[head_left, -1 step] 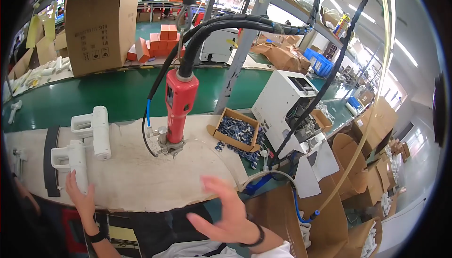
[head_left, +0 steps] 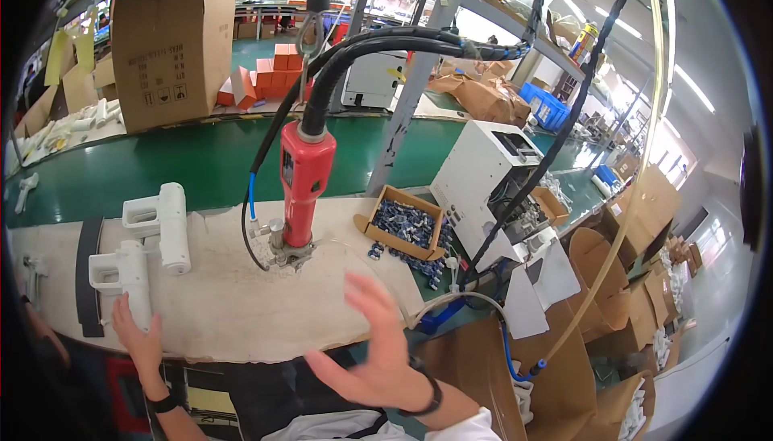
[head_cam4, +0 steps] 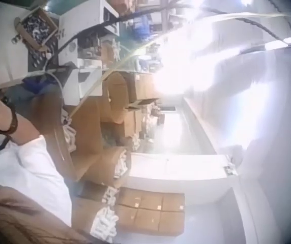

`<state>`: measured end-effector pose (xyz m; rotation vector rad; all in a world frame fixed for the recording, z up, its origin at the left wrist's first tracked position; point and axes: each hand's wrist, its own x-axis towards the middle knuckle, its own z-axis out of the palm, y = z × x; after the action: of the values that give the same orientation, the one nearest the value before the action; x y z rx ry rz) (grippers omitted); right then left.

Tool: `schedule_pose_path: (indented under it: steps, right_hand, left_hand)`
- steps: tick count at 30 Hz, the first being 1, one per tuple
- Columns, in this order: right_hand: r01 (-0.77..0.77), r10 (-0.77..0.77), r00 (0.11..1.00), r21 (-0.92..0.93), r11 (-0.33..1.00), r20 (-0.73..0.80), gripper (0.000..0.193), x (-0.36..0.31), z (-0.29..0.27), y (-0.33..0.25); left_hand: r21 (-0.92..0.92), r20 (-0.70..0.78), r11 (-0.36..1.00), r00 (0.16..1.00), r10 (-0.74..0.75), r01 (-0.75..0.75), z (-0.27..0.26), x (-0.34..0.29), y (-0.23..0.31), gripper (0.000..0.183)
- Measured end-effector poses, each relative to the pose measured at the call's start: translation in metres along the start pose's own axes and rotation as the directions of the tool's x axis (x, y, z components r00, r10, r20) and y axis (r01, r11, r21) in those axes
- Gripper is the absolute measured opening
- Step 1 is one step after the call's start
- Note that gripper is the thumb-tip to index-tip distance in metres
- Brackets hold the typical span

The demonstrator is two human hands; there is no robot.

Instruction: The person assembles a white plastic device by joining the housing halves together and securing them with a power screwdriver. They then set the device aside, pick up a small orange component, and begin preparing another housing.

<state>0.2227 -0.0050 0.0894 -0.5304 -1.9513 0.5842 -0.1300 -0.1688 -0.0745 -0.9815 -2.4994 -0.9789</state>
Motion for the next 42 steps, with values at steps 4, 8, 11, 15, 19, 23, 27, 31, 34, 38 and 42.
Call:
schedule_pose_path:
  steps: [4, 8, 11, 15, 19, 23, 27, 31, 34, 38, 42]
  right_hand:
    - [0.023, -0.025, 0.974, -0.010, 1.000, -0.224, 0.086, 0.056, 0.052, 0.014]
    - [-0.141, 0.229, 0.960, 0.421, 0.896, -0.164, 0.079, 0.085, 0.068, 0.020]
    - [-0.168, 0.258, 0.954, 0.446, 0.879, -0.150, 0.072, 0.096, 0.067, 0.038]
    - [-0.168, 0.254, 0.958, 0.453, 0.876, -0.136, 0.065, 0.099, 0.057, 0.043]
    - [-0.203, 0.298, 0.946, 0.479, 0.854, -0.130, 0.063, 0.095, 0.044, 0.046]
    - [-0.181, 0.285, 0.945, 0.469, 0.864, -0.160, 0.062, 0.089, 0.038, 0.050]
    - [-0.028, 0.036, 0.937, 0.028, 0.999, -0.349, 0.061, 0.067, 0.037, 0.055]
    - [0.096, -0.035, 0.950, 0.182, 0.979, -0.312, 0.054, 0.003, 0.041, 0.061]
    - [0.011, 0.023, 0.995, 0.340, 0.940, -0.095, 0.035, -0.051, 0.052, 0.065]
    - [-0.309, 0.240, 0.943, 0.346, 0.886, 0.230, 0.022, -0.076, 0.077, 0.075]
    - [-0.478, 0.372, 0.854, 0.268, 0.836, 0.365, 0.020, -0.082, 0.097, 0.103]
  left_hand:
    - [0.083, 0.107, 0.986, 0.983, -0.151, 0.142, -0.001, 0.001, -0.020, 0.077]
    - [0.064, 0.121, 0.988, 0.981, -0.148, 0.142, 0.007, 0.001, -0.029, 0.078]
    - [0.068, 0.102, 0.988, 0.984, -0.144, 0.138, 0.007, -0.002, -0.025, 0.077]
    - [0.170, 0.047, 0.976, 0.988, -0.146, 0.136, -0.001, -0.008, -0.002, 0.074]
    - [0.139, -0.056, 0.990, 0.998, 0.016, -0.009, -0.001, -0.020, 0.030, 0.062]
    - [-0.078, -0.066, 0.994, 0.995, 0.074, -0.079, -0.003, -0.034, 0.062, 0.052]
    - [-0.269, -0.057, 0.958, 0.995, 0.083, -0.096, -0.030, -0.046, 0.097, 0.046]
    - [-0.675, -0.096, 0.696, 0.964, 0.247, -0.245, -0.072, -0.054, 0.149, 0.032]
    - [-0.899, -0.186, 0.252, 0.834, 0.519, -0.357, -0.112, -0.048, 0.205, 0.038]
    - [-0.928, -0.294, -0.359, 0.791, 0.537, -0.101, -0.118, -0.055, 0.244, 0.027]
    - [-0.878, -0.186, -0.449, 0.746, 0.640, 0.166, -0.129, -0.040, 0.248, 0.013]
